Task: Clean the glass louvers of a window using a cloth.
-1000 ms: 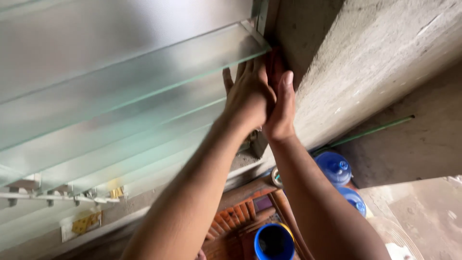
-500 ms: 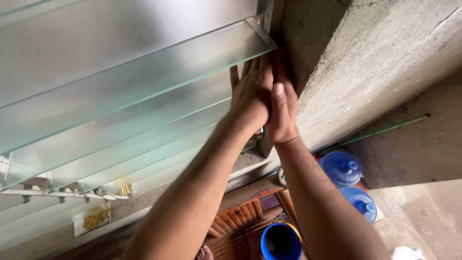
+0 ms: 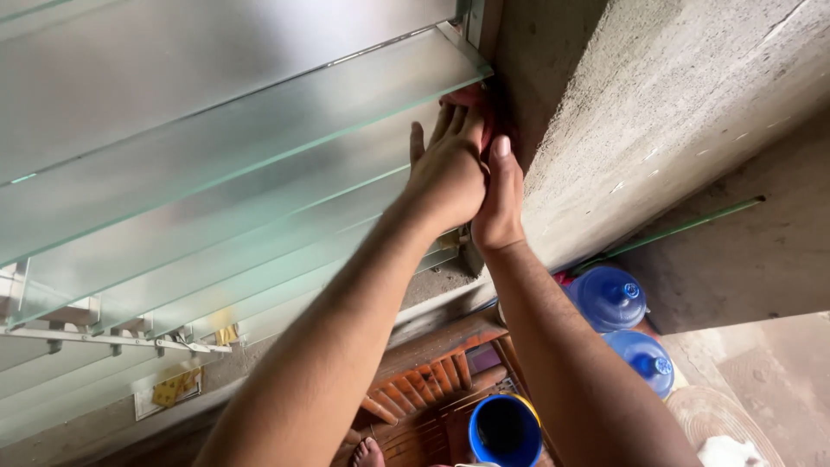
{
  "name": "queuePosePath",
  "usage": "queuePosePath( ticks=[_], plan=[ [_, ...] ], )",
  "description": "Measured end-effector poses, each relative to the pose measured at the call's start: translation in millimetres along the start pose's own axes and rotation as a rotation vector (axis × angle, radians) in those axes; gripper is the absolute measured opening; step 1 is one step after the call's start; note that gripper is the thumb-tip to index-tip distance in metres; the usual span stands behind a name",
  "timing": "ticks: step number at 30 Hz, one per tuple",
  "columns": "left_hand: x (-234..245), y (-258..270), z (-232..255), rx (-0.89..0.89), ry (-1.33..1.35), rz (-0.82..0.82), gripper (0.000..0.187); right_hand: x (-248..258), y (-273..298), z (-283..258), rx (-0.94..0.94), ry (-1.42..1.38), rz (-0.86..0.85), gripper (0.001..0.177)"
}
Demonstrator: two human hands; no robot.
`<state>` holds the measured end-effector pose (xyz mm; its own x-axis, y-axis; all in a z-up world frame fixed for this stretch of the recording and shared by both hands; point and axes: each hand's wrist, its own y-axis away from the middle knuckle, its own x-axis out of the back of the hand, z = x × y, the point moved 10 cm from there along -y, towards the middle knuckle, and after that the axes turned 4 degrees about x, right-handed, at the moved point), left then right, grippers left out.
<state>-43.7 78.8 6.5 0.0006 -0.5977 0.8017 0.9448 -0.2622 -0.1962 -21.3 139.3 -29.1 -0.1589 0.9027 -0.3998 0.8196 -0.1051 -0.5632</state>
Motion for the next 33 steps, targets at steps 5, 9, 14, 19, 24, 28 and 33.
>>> queuePosePath(
  ticks=[5, 9, 14, 19, 24, 28, 33],
  plan=[
    [5, -3, 8, 0.047, -0.081, -0.043, 0.073, -1, -5, -5, -0.052, -0.111, 0.022, 0.073],
    [1, 5, 5, 0.011, -0.064, 0.022, 0.068, -12, 2, -18, 0.028, -0.029, -0.032, 0.069],
    [11, 12, 9, -0.04, -0.157, -0.044, 0.059, -17, 3, -30, 0.158, 0.117, -0.074, 0.062],
    [-7, -3, -1, 0.066, -0.315, -0.163, 0.077, -9, -5, -27, 0.114, 0.024, -0.055, 0.059],
    [-2, 6, 1, -0.003, -0.295, -0.123, 0.056, -18, 0, -34, 0.145, 0.061, -0.11, 0.052],
    [3, 26, 12, -0.088, -0.29, -0.07, 0.037, -22, 16, -43, 0.131, 0.06, -0.061, 0.055],
    [-11, 96, 27, -0.133, 0.187, -0.09, 0.028, 35, 92, -31, 0.096, 0.039, 0.259, 0.056]
  ],
)
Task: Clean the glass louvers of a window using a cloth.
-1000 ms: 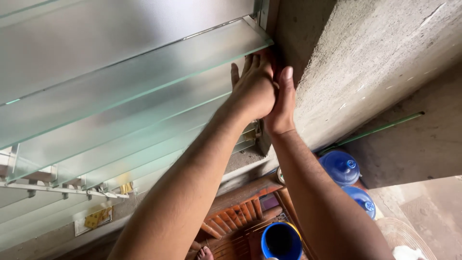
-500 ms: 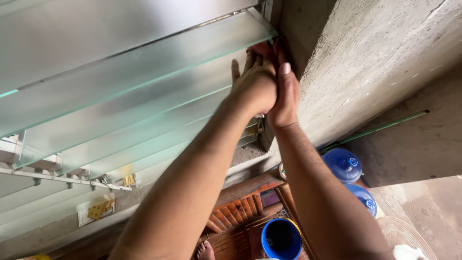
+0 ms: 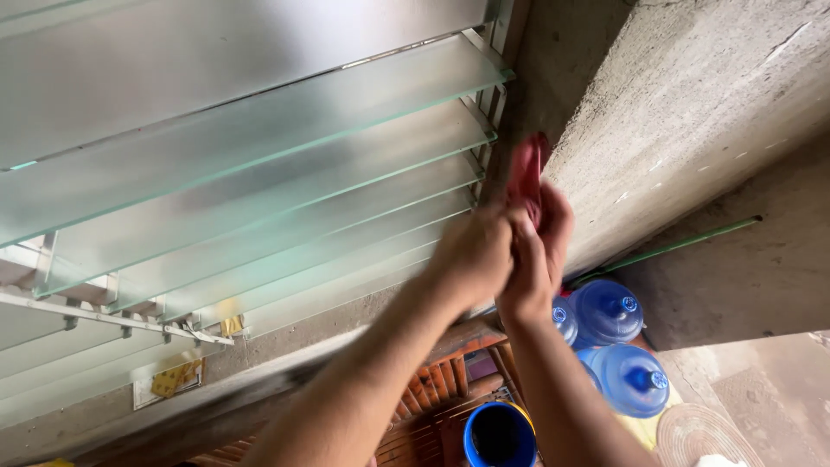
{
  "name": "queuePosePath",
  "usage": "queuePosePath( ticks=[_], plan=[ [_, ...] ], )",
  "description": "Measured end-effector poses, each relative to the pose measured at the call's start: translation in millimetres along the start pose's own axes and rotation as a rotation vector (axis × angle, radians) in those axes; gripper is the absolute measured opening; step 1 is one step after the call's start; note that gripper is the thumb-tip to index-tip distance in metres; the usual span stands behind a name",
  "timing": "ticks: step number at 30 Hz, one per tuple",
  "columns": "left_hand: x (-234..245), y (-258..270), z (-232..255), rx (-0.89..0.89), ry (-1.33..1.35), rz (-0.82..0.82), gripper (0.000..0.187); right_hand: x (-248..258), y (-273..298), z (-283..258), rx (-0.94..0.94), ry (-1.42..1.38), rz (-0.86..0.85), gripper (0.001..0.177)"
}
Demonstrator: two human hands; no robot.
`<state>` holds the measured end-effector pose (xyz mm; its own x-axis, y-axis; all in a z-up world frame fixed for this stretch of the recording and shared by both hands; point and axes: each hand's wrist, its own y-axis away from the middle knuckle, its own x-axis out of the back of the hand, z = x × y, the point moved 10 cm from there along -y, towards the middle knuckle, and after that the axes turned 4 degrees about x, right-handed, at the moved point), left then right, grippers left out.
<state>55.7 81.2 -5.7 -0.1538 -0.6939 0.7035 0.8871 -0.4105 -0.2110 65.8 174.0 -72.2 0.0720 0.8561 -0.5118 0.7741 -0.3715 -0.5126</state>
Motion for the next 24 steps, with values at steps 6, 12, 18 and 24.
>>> queuePosePath(
  ticks=[6, 12, 18, 24],
  plan=[
    [-99, 24, -81, 0.059, 0.908, -0.108, 0.03, 64, 86, 42, -0.392, 0.087, 0.078, 0.047],
    [-38, 20, -77, 0.203, -0.212, -0.077, 0.019, 113, 109, 75, -0.478, 0.708, -0.081, 0.05],
    [76, 23, -31, -0.313, -0.311, 0.303, 0.02, 79, 68, 25, -0.665, 0.742, -0.086, 0.047],
    [163, 5, -92, -0.005, -0.722, 0.2, 0.103, -35, 4, -41, -0.368, 0.142, -0.201, 0.064]
  ],
)
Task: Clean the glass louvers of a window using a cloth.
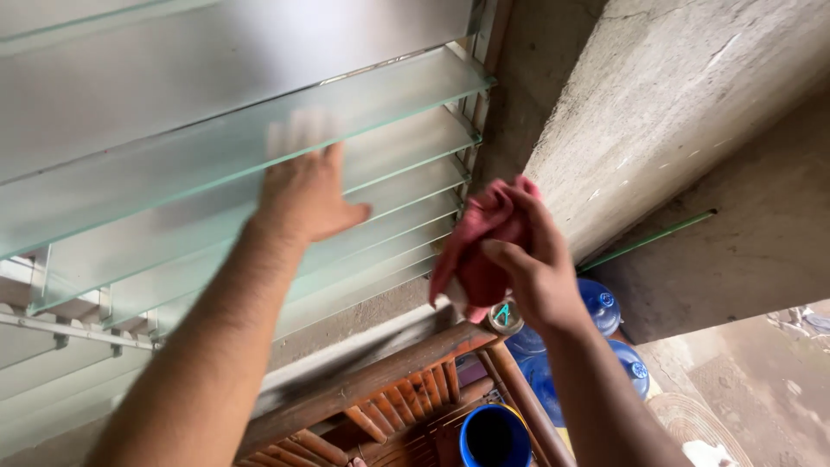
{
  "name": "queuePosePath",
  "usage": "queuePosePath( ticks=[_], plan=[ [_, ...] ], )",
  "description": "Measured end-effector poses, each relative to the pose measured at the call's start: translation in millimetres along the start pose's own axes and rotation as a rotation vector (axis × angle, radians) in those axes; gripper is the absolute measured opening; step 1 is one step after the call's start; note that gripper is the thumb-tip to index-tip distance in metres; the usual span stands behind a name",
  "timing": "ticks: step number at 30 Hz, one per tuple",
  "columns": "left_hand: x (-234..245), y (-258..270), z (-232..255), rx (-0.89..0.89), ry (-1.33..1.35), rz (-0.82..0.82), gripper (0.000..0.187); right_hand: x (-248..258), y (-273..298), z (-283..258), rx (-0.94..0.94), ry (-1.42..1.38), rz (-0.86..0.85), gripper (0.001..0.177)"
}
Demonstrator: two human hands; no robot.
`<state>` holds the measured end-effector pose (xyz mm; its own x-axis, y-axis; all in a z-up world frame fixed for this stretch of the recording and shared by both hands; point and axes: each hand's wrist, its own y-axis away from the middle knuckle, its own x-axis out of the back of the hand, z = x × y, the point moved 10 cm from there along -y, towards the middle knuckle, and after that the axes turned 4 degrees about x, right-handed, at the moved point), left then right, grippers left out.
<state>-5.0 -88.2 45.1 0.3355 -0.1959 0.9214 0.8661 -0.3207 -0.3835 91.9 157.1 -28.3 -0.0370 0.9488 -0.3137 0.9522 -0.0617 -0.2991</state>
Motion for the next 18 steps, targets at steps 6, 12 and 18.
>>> queuePosePath(
  ticks=[6, 12, 18],
  plan=[
    [-10, 13, -39, 0.266, -0.152, -0.283, 0.102, -142, -62, -16, 0.305, 0.692, -0.23, 0.051],
    [19, 21, -11, 0.288, -0.187, -0.438, 0.06, -179, -128, 65, 0.127, 1.424, -0.36, 0.06],
    [-5, 7, -36, 0.245, -0.333, -0.207, 0.092, -150, -161, 70, 0.102, 1.787, -0.56, 0.073]
  ],
)
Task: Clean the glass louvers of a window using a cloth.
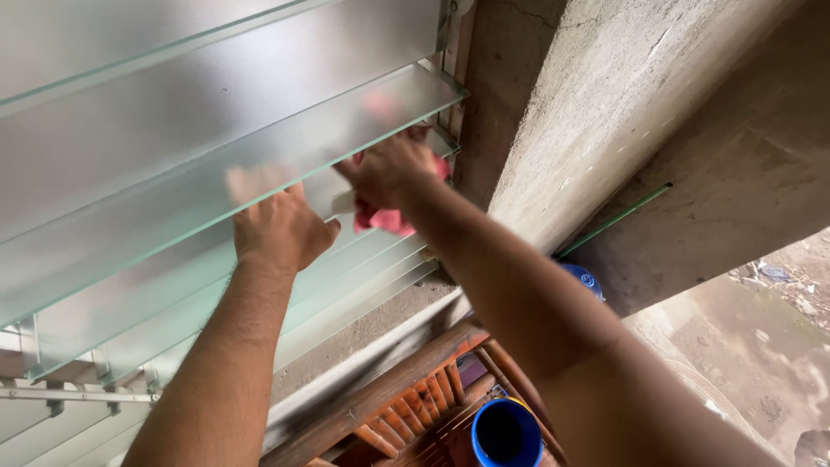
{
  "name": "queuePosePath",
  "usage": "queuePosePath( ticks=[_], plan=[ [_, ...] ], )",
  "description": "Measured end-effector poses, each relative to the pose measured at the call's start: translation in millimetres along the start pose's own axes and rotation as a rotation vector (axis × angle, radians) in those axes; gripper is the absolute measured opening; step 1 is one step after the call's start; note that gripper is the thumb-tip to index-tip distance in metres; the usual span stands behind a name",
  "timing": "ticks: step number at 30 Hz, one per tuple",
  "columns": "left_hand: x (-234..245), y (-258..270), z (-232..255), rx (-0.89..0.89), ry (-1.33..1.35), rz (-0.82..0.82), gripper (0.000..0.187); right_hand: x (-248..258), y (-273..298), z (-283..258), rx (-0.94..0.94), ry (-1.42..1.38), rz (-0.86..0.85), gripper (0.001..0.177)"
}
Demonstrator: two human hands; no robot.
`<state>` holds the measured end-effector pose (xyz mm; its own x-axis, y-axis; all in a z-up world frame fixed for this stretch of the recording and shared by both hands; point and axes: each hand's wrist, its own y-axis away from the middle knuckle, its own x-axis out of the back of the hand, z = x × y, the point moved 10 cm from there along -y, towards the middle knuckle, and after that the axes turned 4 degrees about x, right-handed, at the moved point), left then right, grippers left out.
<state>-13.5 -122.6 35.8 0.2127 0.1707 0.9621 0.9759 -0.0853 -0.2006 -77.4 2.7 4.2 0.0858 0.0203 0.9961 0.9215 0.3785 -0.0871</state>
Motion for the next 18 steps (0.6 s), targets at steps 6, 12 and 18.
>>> queuePosePath(
  ticks=[6, 12, 18],
  plan=[
    [-17, 6, -6, 0.074, 0.117, -0.244, 0.078, 0, 25, 54, -0.24, -0.147, -0.045, 0.066],
    [-19, 12, -7, 0.097, 0.155, -0.34, 0.084, -5, 85, 68, 0.019, 0.172, 0.286, 0.036],
    [-24, -2, -3, 0.028, 0.094, -0.133, 0.092, -59, 234, 120, -0.643, -0.342, -0.052, 0.044]
  ],
)
